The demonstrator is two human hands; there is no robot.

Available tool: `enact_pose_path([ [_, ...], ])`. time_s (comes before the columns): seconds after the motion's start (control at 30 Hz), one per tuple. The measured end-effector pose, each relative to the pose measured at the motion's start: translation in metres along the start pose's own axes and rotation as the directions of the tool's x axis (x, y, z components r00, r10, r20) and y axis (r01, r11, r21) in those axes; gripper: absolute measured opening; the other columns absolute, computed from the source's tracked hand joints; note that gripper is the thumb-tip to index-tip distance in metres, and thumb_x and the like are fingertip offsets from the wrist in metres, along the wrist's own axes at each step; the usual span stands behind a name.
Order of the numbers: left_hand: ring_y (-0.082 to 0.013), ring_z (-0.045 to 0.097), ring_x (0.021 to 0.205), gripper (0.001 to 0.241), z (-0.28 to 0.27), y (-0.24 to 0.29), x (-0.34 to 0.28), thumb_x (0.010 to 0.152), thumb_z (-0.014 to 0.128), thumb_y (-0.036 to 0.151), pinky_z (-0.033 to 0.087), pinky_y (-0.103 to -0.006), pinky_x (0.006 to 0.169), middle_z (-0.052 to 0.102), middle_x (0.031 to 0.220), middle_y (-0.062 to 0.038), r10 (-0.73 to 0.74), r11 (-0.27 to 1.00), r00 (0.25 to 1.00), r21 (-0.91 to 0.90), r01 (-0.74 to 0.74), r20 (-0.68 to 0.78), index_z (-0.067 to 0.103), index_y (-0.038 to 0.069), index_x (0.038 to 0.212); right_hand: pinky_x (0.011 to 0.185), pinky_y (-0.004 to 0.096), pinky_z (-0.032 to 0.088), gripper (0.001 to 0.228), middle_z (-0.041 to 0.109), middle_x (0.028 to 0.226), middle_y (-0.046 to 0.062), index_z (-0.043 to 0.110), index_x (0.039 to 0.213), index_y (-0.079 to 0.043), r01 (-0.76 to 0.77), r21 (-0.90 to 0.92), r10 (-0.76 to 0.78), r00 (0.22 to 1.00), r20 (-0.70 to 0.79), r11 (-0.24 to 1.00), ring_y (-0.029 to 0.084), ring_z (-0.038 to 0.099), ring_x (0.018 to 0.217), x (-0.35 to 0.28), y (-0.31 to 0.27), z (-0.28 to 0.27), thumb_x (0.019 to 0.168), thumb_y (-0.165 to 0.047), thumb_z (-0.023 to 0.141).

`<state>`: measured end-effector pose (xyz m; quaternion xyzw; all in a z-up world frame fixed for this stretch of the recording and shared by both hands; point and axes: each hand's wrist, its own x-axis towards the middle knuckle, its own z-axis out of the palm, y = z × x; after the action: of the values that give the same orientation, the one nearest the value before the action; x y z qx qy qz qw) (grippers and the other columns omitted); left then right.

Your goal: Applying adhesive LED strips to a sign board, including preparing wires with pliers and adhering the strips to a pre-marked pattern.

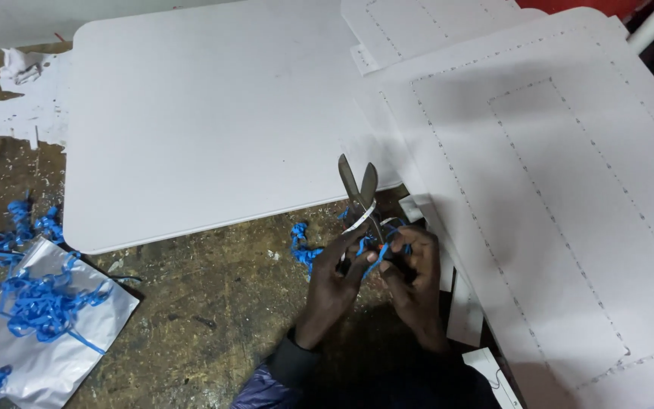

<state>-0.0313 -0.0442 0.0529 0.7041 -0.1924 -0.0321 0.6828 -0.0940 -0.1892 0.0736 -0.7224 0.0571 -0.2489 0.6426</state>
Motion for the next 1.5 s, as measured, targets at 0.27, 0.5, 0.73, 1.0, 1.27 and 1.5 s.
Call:
enact_pose_path([
  [0.27, -0.0311, 0.073, 0.081, 0.016, -0.049, -0.018, 0.018, 0.113, 0.071, 0.02, 0.055, -0.0427, 0.069, 0.077, 0.089, -0.011, 0.259, 0.917, 0.954, 0.349, -0.194, -0.148, 0.082, 0.01, 0.105, 0.042, 0.025, 0.048, 0.055, 0.063, 0.112, 0.012, 0.05, 0.147, -0.005, -0.033, 0.27, 0.042, 0.999, -0.028, 0.962, 0.011, 0.054, 0.05, 0.001, 0.031, -0.009, 0.096, 0.0, 0.07],
  [0.5, -0.0425, 0.076, 0.081, 0.012, -0.115, -0.031, 0.02, 0.11, 0.071, 0.011, 0.062, -0.0512, 0.074, 0.078, 0.089, -0.017, 0.271, 0.769, 0.948, 0.629, -0.11, -0.166, 0.083, 0.008, 0.113, 0.032, 0.025, 0.045, 0.054, 0.059, 0.103, 0.012, 0.051, 0.147, 0.002, 0.082, 0.407, -0.059, 0.996, -0.068, 0.91, 0.012, 0.057, 0.04, 0.008, 0.048, -0.019, 0.097, 0.005, 0.071],
  [0.73, -0.056, 0.075, 0.105, 0.019, -0.079, -0.013, 0.007, 0.105, 0.075, 0.019, 0.064, -0.0613, 0.088, 0.078, 0.112, -0.025, 0.161, 0.843, 0.985, 0.51, -0.172, 0.065, 0.082, 0.008, 0.118, 0.031, 0.024, 0.046, 0.051, 0.058, 0.103, 0.01, 0.051, 0.146, 0.0, 0.093, 0.405, -0.063, 0.994, -0.086, 0.91, 0.012, 0.056, 0.04, 0.01, 0.054, -0.02, 0.099, 0.001, 0.072],
  [1.0, -0.0498, 0.067, 0.116, 0.036, -0.024, -0.067, -0.012, 0.115, 0.052, 0.028, 0.059, -0.0549, 0.095, 0.069, 0.121, -0.023, 0.264, 0.785, 0.891, 0.454, -0.422, 0.37, 0.077, 0.001, 0.115, 0.031, 0.024, 0.044, 0.057, 0.061, 0.1, 0.011, 0.053, 0.146, 0.001, 0.128, 0.308, -0.08, 0.983, -0.164, 0.943, 0.013, 0.057, 0.039, 0.008, 0.059, -0.033, 0.095, 0.0, 0.078],
  [1.27, -0.0554, 0.067, 0.107, 0.027, -0.127, -0.024, 0.016, 0.092, 0.077, 0.011, 0.059, -0.062, 0.086, 0.067, 0.129, -0.027, 0.151, 0.696, 0.989, 0.71, -0.108, 0.003, 0.08, 0.003, 0.118, 0.036, 0.026, 0.045, 0.053, 0.063, 0.102, 0.013, 0.054, 0.145, 0.001, 0.137, 0.173, -0.099, 0.973, -0.21, 0.975, 0.014, 0.058, 0.041, 0.006, 0.057, -0.041, 0.097, -0.001, 0.078],
  [1.5, -0.048, 0.063, 0.121, 0.061, -0.155, -0.019, 0.003, 0.093, 0.09, 0.02, 0.058, -0.0534, 0.1, 0.056, 0.152, -0.022, 0.346, 0.6, 0.926, 0.794, -0.097, -0.148, 0.073, 0.012, 0.151, 0.043, 0.03, 0.05, 0.058, 0.063, 0.098, 0.015, 0.054, 0.145, 0.004, 0.168, 0.08, -0.147, 0.964, -0.223, 0.982, 0.02, 0.064, 0.049, 0.006, 0.061, -0.031, 0.095, 0.002, 0.082],
])
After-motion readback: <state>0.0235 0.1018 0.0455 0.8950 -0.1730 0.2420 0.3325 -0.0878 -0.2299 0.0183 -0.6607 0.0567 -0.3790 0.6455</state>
